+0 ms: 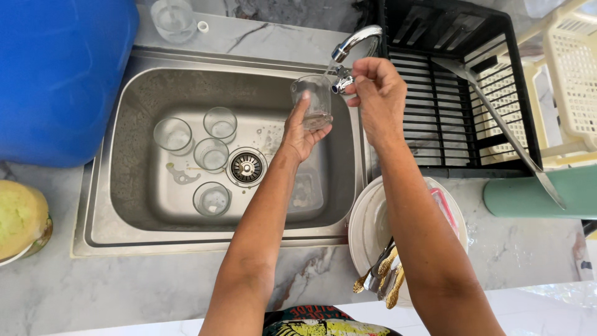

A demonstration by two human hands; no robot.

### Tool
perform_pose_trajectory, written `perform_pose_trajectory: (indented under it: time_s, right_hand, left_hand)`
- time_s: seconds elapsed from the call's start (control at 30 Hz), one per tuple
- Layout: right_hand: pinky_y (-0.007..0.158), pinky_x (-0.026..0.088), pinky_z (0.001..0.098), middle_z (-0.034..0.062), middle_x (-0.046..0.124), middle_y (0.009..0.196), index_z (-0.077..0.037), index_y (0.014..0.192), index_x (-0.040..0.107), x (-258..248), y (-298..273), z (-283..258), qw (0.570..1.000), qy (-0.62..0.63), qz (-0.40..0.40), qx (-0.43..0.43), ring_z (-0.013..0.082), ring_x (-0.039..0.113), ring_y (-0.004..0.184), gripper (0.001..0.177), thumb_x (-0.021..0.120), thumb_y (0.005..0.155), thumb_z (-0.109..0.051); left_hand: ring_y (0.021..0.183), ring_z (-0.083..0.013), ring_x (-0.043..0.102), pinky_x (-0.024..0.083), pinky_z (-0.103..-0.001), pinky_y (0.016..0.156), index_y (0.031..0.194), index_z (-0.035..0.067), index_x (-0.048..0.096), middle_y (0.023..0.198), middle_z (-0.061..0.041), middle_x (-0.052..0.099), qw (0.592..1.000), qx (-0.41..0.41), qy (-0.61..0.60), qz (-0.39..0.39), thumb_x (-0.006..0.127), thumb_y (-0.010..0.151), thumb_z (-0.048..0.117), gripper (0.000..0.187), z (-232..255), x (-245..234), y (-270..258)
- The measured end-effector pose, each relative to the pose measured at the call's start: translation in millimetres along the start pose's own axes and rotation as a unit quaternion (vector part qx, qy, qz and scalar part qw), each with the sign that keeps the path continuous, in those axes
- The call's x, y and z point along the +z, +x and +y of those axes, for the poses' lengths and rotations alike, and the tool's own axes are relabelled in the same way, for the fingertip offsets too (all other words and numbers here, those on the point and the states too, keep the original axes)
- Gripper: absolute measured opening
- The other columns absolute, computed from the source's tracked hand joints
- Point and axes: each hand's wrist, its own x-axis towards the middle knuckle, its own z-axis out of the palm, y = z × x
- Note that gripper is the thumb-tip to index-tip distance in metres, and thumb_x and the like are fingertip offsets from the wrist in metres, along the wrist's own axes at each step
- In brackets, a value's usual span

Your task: The person washes various dishes and utensils by hand in a sink, including glasses, a water bottle, a pitcher, plastic containers, and metal spoons and forks.

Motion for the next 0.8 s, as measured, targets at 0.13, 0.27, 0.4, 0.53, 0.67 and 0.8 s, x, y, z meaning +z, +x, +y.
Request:
perform_pose_trajectory:
  time_s: [0.13, 0.27, 0.4, 0.53, 0.67, 0.8]
  right_hand:
    - [0.056, 0.058, 0.0199, 0.0051, 0.066, 0.104, -0.007, 0.108, 0.064, -10.0, -5.9, -21.1, 1.000, -0.014, -0.010, -0.005, 0.0093, 0.067, 0.076, 0.020, 0.051, 0.095, 0.000]
    - [0.059, 0.058, 0.0198, 0.0051, 0.067, 0.104, -0.006, 0.109, 0.065, -17.3, -13.1, -40.9, 0.996, -0.065, -0.014, -0.053, 0.0098, 0.069, 0.080, 0.020, 0.051, 0.095, -0.001]
    - [0.061, 0.058, 0.0223, 0.0068, 0.066, 0.107, -0.004, 0.109, 0.066, -22.3, -23.7, -48.2, 0.990, -0.106, -0.025, -0.085, 0.0131, 0.069, 0.082, 0.020, 0.050, 0.096, -0.003]
    - [0.057, 0.058, 0.0220, 0.0123, 0.065, 0.105, 0.001, 0.109, 0.066, -23.8, -31.3, -38.7, 0.982, -0.131, -0.041, -0.128, 0.0131, 0.067, 0.078, 0.019, 0.049, 0.099, 0.003]
    - [0.061, 0.063, 0.0251, 0.0128, 0.057, 0.098, 0.004, 0.104, 0.070, -23.8, -38.4, -26.7, 0.995, -0.068, -0.014, -0.072, 0.0171, 0.070, 0.080, 0.018, 0.054, 0.096, 0.008]
    - [0.060, 0.063, 0.0254, 0.0120, 0.056, 0.098, 0.003, 0.103, 0.071, -22.6, -40.2, -11.2, 0.997, -0.057, -0.014, -0.046, 0.0172, 0.071, 0.080, 0.020, 0.054, 0.095, 0.010]
  left_hand:
    - [0.087, -0.0201, 0.066, 0.051, -0.028, 0.063, 0.132, 0.019, 0.062, 0.109, -0.010, 0.070, 0.996, 0.009, 0.085, 0.026, 0.071, 0.056, 0.066, 0.090, 1.1, 1.1, -4.8]
    - [0.094, -0.0263, 0.066, 0.055, -0.037, 0.075, 0.127, 0.020, 0.051, 0.117, -0.016, 0.067, 0.995, 0.019, 0.093, -0.007, 0.078, 0.058, 0.047, 0.079, 6.3, 5.8, -4.9]
    - [0.099, -0.0249, 0.064, 0.055, -0.040, 0.075, 0.130, 0.028, 0.051, 0.119, -0.009, 0.064, 0.993, 0.013, 0.118, 0.018, 0.076, 0.055, 0.052, 0.082, 13.2, 22.5, -17.4]
    - [0.102, -0.0306, 0.066, 0.058, -0.046, 0.085, 0.139, 0.016, 0.053, 0.123, -0.020, 0.066, 0.994, 0.011, 0.092, 0.054, 0.064, 0.033, 0.075, 0.122, 14.8, 32.2, -21.3]
    - [0.116, -0.0428, 0.064, 0.058, -0.054, 0.096, 0.154, 0.011, 0.038, 0.134, -0.028, 0.056, 0.998, -0.002, -0.045, 0.054, 0.067, 0.062, 0.086, 0.122, 7.6, 34.3, -10.8]
    - [0.116, -0.0365, 0.063, 0.057, -0.053, 0.098, 0.147, 0.013, 0.042, 0.127, -0.023, 0.059, 0.993, 0.056, 0.025, 0.099, 0.080, 0.066, 0.074, 0.109, 6.3, 36.5, -3.0]
